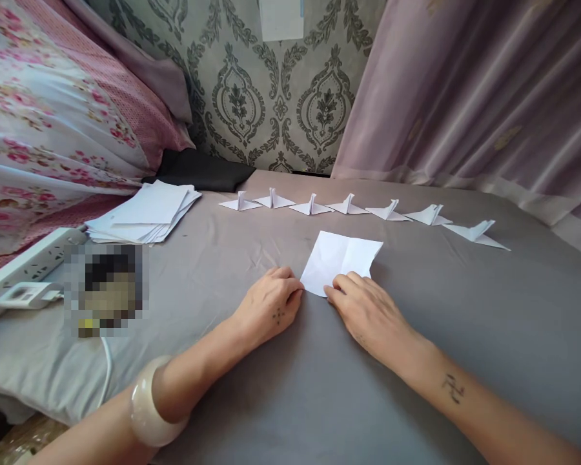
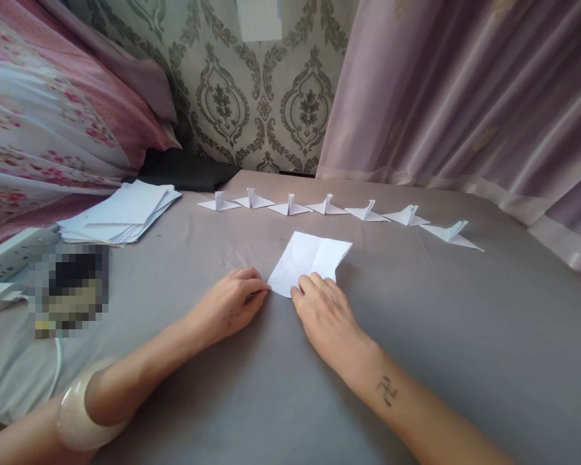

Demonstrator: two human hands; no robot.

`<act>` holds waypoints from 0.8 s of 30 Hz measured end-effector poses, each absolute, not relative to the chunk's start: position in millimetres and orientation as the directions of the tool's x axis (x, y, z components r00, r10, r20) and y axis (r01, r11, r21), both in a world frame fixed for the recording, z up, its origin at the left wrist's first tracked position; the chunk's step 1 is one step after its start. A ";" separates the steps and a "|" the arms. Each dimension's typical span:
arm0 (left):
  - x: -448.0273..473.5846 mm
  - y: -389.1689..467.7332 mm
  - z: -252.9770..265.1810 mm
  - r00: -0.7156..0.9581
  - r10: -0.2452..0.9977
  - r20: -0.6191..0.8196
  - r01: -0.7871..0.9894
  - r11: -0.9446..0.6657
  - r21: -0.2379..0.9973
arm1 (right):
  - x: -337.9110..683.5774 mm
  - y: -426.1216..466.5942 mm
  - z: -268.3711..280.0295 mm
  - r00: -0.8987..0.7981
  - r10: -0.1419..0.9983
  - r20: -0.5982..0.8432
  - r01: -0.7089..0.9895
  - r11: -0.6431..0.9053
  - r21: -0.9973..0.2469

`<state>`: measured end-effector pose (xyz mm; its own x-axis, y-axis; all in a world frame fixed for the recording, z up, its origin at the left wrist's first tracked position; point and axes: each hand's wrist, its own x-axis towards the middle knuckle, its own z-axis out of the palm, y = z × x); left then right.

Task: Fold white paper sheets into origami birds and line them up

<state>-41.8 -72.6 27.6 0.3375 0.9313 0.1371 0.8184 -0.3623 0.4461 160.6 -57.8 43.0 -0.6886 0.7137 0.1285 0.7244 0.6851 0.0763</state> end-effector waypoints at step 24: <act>-39.2 -67.2 24.5 0.122 0.992 0.028 0.786 -0.114 0.607 | 132.5 -7.6 84.7 -0.530 0.796 -0.293 0.848 0.497 -0.184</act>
<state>-39.2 -67.2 24.5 0.1223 0.9921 0.0284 0.7865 -0.1144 0.6070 132.5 -7.6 84.7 -0.5296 0.7962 -0.2927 0.8483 0.4966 -0.1838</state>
